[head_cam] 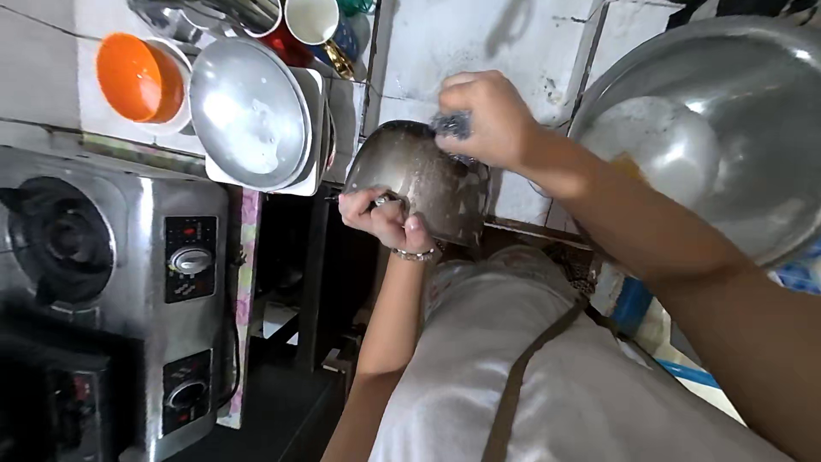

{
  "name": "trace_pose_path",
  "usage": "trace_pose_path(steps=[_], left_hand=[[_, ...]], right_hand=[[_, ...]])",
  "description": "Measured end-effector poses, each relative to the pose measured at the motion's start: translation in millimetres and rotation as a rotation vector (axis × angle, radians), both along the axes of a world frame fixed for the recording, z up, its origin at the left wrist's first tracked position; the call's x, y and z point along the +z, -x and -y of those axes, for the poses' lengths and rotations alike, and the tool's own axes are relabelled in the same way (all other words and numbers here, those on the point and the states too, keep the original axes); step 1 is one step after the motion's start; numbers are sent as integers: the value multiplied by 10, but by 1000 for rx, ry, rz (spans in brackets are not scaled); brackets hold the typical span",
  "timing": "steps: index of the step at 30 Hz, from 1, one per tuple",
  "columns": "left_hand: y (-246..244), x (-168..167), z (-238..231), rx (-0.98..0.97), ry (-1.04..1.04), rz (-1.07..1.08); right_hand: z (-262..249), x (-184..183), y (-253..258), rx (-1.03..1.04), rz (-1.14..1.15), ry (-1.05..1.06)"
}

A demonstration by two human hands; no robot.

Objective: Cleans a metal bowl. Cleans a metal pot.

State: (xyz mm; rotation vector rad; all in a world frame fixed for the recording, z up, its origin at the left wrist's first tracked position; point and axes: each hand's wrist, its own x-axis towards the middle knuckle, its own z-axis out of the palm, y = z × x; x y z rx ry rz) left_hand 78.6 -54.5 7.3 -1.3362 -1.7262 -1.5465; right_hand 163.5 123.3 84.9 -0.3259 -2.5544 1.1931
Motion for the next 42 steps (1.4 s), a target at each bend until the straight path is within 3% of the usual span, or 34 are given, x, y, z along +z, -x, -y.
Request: trace_pose_path(steps=[6, 10, 14, 18, 21, 28, 34, 38, 42], left_hand=[[-25, -70, -14, 15, -17, 37], [-9, -47, 39, -9, 18, 56], [14, -25, 86, -32, 61, 64], [-4, -32, 116, -11, 54, 70], [40, -21, 118, -42, 52, 96], [7, -5, 170, -43, 111, 76], [18, 8, 125, -23, 70, 83], [128, 12, 121, -58, 59, 102], [104, 11, 57, 15, 64, 75]], right_hand=[[537, -251, -339, -102, -384, 114], [348, -366, -433, -370, -240, 94], [786, -328, -489, -205, -432, 253], [382, -446, -506, -417, -239, 269], [626, -309, -532, -369, -252, 312], [1002, -341, -654, -199, -395, 142], [493, -441, -452, -455, -339, 161], [1016, -314, -512, -289, -415, 216], [550, -478, -416, -408, -400, 164]])
